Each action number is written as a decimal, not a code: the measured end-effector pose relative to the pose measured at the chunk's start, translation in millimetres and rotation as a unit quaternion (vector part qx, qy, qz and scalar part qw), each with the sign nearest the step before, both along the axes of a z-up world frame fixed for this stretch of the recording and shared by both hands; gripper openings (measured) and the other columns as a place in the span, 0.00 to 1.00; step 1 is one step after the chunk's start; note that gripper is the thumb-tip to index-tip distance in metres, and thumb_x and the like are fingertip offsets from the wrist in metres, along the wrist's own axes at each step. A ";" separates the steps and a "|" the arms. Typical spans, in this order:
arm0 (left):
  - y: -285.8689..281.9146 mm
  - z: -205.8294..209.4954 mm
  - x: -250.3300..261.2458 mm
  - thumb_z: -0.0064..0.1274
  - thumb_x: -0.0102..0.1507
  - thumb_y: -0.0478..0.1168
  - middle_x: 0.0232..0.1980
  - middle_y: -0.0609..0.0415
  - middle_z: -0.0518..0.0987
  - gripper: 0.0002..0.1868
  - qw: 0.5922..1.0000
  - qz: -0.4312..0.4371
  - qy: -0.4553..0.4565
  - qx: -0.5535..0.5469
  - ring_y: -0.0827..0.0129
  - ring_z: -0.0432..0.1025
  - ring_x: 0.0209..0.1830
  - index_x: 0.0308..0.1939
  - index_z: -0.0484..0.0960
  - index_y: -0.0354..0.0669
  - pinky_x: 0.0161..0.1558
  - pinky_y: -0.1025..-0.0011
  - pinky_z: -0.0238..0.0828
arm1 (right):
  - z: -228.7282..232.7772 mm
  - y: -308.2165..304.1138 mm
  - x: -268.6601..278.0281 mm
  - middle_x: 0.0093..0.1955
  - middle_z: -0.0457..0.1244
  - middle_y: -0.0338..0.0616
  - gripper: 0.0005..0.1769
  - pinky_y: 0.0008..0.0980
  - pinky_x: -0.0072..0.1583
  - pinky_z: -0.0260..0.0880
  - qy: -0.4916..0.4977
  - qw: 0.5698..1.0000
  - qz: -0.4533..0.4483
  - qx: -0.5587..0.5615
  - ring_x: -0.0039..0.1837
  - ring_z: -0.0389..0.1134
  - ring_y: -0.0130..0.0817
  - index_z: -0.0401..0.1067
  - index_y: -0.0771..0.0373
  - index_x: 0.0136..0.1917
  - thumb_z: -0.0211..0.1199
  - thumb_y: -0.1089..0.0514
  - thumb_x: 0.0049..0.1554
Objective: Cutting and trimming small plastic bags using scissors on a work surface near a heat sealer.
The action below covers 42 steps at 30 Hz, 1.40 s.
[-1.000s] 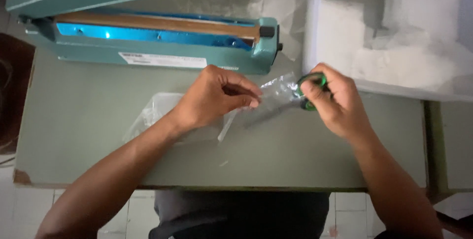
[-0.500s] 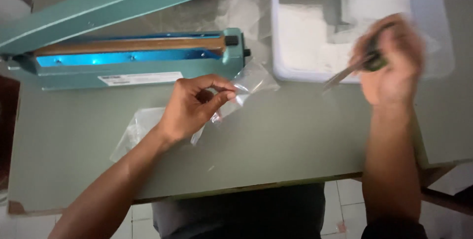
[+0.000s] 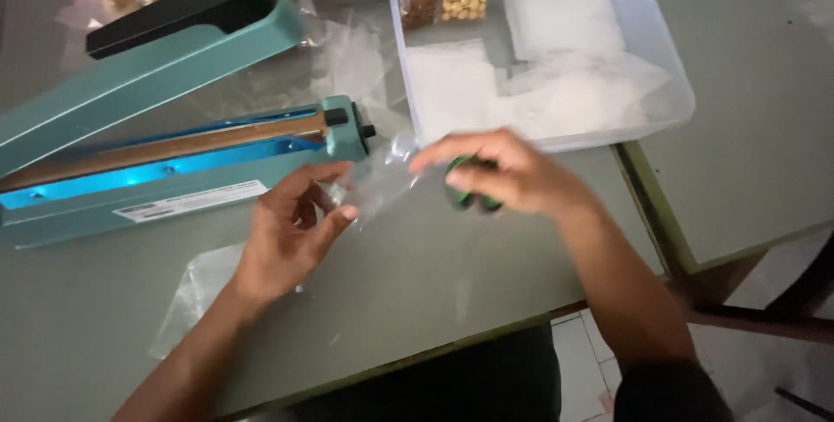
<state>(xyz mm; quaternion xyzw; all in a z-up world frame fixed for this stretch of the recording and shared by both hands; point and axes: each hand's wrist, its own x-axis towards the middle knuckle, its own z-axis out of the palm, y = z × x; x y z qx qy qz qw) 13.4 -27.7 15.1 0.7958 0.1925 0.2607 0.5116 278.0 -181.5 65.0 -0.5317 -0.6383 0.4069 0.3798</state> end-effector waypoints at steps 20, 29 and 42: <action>16.0 -11.8 -20.6 0.36 0.49 0.12 0.66 0.51 0.73 0.41 0.935 -0.250 0.142 0.209 0.52 0.61 0.70 0.61 0.73 0.49 0.64 0.48 0.56 | 58.3 -66.1 118.7 0.61 0.71 0.40 0.23 0.41 0.45 0.66 -0.220 0.812 -0.468 -0.270 0.41 0.60 0.36 0.81 0.57 0.59 0.45 0.69 0.65; 22.0 -20.2 -23.5 0.39 0.59 0.21 0.60 0.45 0.80 0.32 0.945 -0.154 0.179 0.227 0.51 0.74 0.59 0.66 0.77 0.42 0.60 0.57 0.68 | 16.1 -89.8 148.4 0.62 0.69 0.52 0.28 0.46 0.35 0.63 -0.334 0.802 -0.465 -0.170 0.37 0.60 0.45 0.82 0.59 0.60 0.46 0.73 0.57; 11.6 13.2 -17.7 0.62 0.65 0.35 0.30 0.58 0.83 0.02 0.983 0.109 -0.035 -0.143 0.77 0.70 0.21 0.39 0.85 0.42 0.27 0.80 0.69 | -12.0 -17.7 70.9 0.48 0.71 0.46 0.37 0.30 0.50 0.74 -0.036 0.990 -0.138 -0.005 0.48 0.74 0.33 0.65 0.61 0.74 0.57 0.40 0.58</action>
